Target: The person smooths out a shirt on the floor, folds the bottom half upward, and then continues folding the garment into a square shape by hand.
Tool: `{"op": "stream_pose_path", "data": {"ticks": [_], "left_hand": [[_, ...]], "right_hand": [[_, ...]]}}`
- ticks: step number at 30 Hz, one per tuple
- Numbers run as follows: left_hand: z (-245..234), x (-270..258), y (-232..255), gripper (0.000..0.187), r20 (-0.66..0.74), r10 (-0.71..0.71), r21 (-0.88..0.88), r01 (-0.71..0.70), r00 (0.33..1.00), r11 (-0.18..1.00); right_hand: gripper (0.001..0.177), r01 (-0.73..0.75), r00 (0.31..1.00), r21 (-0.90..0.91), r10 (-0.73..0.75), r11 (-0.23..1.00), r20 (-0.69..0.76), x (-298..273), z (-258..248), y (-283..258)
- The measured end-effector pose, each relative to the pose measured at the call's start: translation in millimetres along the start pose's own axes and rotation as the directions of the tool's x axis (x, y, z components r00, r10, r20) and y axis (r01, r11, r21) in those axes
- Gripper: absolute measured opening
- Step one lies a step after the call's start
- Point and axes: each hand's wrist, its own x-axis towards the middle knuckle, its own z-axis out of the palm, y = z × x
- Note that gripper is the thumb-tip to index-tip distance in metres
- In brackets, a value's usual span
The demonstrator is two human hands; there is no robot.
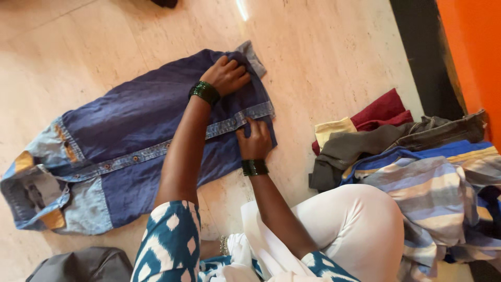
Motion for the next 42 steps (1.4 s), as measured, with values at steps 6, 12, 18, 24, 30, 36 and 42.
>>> {"op": "stream_pose_path", "data": {"ticks": [6, 12, 18, 24, 30, 36, 42], "left_hand": [[-47, -12, -3, 0.02, -0.078, -0.001, 0.085, 0.008, 0.997, 0.996], [-102, -5, -8, 0.025, 0.024, -0.04, 0.047, 0.039, 0.999, 0.998], [-43, 11, -2, 0.021, 0.392, -0.081, 0.126, 0.034, 0.917, 0.992], [46, 27, 23, 0.03, 0.537, 0.023, 0.053, -0.061, 0.843, 0.997], [19, 38, -19, 0.016, 0.477, 0.005, 0.135, -0.079, 0.879, 0.988], [15, 40, -25, 0.023, 0.59, -0.197, 0.021, 0.228, 0.783, 0.973], [-26, 16, 9, 0.054, 0.215, -0.441, 0.012, 0.449, 0.871, 0.893]], "right_hand": [[0.045, -0.058, 0.988, -0.091, 0.07, 0.994, 0.14, 5, -37, -29], [0.039, -0.02, 0.953, 0.377, -0.096, 0.926, 0.286, -9, -33, -14], [0.043, -0.688, 0.697, 0.686, -0.05, 0.237, 0.715, -15, 17, 44], [0.036, -0.575, 0.746, 0.406, 0.251, 0.71, 0.617, -27, 23, 80], [0.038, -0.557, 0.743, 0.107, 0.436, 0.824, 0.508, -20, -14, 40], [0.05, -0.532, 0.68, -0.147, 0.524, 0.834, 0.513, 1, -43, 13], [0.066, -0.489, 0.517, -0.381, 0.613, 0.785, 0.598, 29, -90, -4]]}}
